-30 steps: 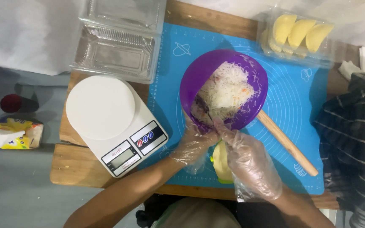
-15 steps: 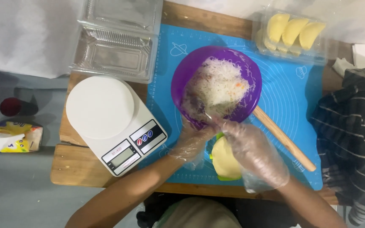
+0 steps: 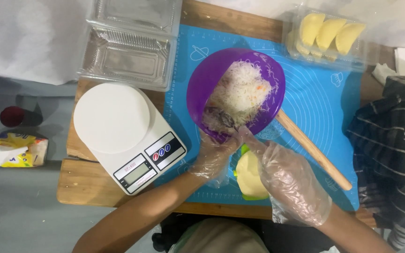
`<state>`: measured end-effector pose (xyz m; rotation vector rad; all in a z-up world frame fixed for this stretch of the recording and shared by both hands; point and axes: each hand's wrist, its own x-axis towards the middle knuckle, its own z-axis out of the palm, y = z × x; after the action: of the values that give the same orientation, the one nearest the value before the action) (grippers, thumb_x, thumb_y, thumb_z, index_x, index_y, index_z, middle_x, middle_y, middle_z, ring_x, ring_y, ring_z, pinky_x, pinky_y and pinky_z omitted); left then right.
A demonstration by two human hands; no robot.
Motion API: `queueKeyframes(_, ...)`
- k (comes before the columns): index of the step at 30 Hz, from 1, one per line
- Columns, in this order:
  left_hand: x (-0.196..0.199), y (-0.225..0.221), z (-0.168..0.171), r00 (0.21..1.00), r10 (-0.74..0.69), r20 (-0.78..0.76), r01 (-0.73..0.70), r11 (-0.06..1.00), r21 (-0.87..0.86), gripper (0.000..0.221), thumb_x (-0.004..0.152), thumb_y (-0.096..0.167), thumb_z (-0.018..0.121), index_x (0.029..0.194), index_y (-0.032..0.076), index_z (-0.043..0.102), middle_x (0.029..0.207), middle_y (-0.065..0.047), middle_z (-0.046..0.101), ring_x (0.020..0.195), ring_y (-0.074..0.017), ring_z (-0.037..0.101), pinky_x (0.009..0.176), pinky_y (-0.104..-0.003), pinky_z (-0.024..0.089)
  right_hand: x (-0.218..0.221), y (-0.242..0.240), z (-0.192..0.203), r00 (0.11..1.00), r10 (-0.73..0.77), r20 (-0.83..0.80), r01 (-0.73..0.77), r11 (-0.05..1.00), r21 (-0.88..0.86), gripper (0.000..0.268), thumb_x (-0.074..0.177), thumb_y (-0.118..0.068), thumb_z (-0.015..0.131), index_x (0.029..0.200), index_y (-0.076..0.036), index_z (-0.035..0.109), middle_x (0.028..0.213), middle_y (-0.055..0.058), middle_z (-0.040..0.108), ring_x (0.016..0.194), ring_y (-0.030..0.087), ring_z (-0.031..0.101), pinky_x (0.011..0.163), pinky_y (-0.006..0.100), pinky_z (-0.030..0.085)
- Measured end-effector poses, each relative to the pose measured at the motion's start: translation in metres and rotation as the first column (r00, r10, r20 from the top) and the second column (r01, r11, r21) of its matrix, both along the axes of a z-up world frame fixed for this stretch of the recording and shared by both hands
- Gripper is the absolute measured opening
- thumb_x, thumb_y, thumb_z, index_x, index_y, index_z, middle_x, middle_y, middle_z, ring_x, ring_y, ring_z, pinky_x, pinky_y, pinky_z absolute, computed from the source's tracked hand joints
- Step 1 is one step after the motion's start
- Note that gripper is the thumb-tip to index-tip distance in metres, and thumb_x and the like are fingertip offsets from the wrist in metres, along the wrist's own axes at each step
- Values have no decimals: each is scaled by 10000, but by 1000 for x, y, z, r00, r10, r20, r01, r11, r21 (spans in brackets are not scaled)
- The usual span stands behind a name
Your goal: Filling dough with a mixture, shaping it using a plastic mold, and weighing the final product on a digital scale.
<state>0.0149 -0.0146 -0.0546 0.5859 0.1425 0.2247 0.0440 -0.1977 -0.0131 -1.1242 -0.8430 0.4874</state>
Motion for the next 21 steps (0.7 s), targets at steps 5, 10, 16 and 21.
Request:
queueKeyframes(5,2,-5,-33,984,-173,45,177,903,-391,752,1021,309,575,1635,169,165,1627,-165,308,1526,-342,270,1280,-520,198,-1,25,42,981,-4,196,170,514,-841,596,957,37,485,1530,-110,413,1606,48,428,1463,153,427,1217,335,328)
queueKeyframes(10,2,-10,-35,986,-156,58,165,966,-200,798,1011,218,583,1609,257,55,1643,-147,276,1537,-309,254,1294,-536,183,12,52,78,940,-314,-132,91,605,-791,497,856,148,490,1294,4,675,1370,211,681,1325,339,576,952,499,566)
queueKeyframes(16,5,-13,-33,987,-109,115,92,985,147,989,996,61,598,1563,405,-136,1669,-116,221,1557,-251,224,1319,-563,158,24,35,61,852,-321,-414,-68,715,-696,494,880,72,565,1371,35,611,1134,89,490,875,120,522,355,202,400)
queueKeyframes(21,4,-11,3,999,34,36,-45,930,365,947,884,-25,637,1498,325,6,1444,-84,355,1313,-186,366,1115,-435,309,15,58,78,899,-348,-265,-6,597,-802,468,950,51,470,1389,-2,625,1413,269,632,1394,433,494,1037,674,424)
